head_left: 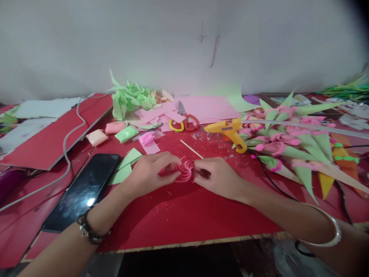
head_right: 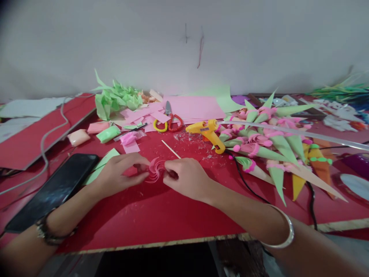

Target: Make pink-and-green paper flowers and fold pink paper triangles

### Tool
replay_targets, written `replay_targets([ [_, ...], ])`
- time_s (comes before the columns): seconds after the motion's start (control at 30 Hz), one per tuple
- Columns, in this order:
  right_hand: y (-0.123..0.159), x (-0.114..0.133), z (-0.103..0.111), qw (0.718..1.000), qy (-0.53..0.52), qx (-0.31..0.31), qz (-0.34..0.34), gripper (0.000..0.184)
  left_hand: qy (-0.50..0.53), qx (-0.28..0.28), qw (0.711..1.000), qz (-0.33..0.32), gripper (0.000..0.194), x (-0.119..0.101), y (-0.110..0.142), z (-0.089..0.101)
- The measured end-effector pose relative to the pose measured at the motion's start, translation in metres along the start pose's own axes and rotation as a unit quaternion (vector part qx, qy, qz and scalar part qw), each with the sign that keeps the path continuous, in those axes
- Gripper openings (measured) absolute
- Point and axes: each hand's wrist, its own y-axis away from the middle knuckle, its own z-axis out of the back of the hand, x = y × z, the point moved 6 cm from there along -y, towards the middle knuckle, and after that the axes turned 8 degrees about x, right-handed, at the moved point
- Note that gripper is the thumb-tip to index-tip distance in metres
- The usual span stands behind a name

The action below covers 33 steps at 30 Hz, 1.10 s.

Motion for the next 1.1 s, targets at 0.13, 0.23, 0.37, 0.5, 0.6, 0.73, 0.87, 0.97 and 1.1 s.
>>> replay_targets([
  [0.13,0.001,0.001,0.002,1.0,-0.006,-0.021,0.01,0.02,-0.029,-0.02,0.999,-0.034,0.012,-0.004,0.002,0.002],
  [0.23,0.002,0.003,0.002,0.999,-0.007,-0.032,0.021,0.021,-0.076,-0.044,0.993,-0.081,0.009,-0.01,0.003,0.004],
  [0.37,0.002,0.003,0.002,0.999,-0.007,-0.024,0.032,0.02,-0.154,-0.064,0.976,-0.139,0.011,-0.019,0.006,0.006],
  [0.5,0.001,0.005,0.002,0.999,0.009,-0.013,0.052,0.019,-0.194,-0.082,0.963,-0.17,0.011,-0.027,0.007,0.01],
  [0.6,0.002,0.006,0.002,0.998,0.032,-0.014,0.06,0.018,-0.206,-0.091,0.957,-0.183,0.008,-0.031,0.008,0.014],
  [0.73,0.002,0.007,0.002,0.995,0.076,-0.013,0.066,0.017,-0.217,-0.082,0.955,-0.184,0.007,-0.032,0.008,0.012],
  [0.87,0.003,0.008,0.002,0.991,0.108,-0.016,0.072,0.018,-0.228,-0.073,0.954,-0.181,0.006,-0.029,0.008,0.01],
  [0.97,0.003,0.007,0.001,0.991,0.115,-0.013,0.068,0.02,-0.227,-0.064,0.955,-0.182,0.007,-0.028,0.008,0.008],
  [1.1,0.002,0.007,-0.002,0.992,0.105,0.003,0.067,0.02,-0.208,-0.041,0.964,-0.16,0.008,-0.023,0.006,0.004],
])
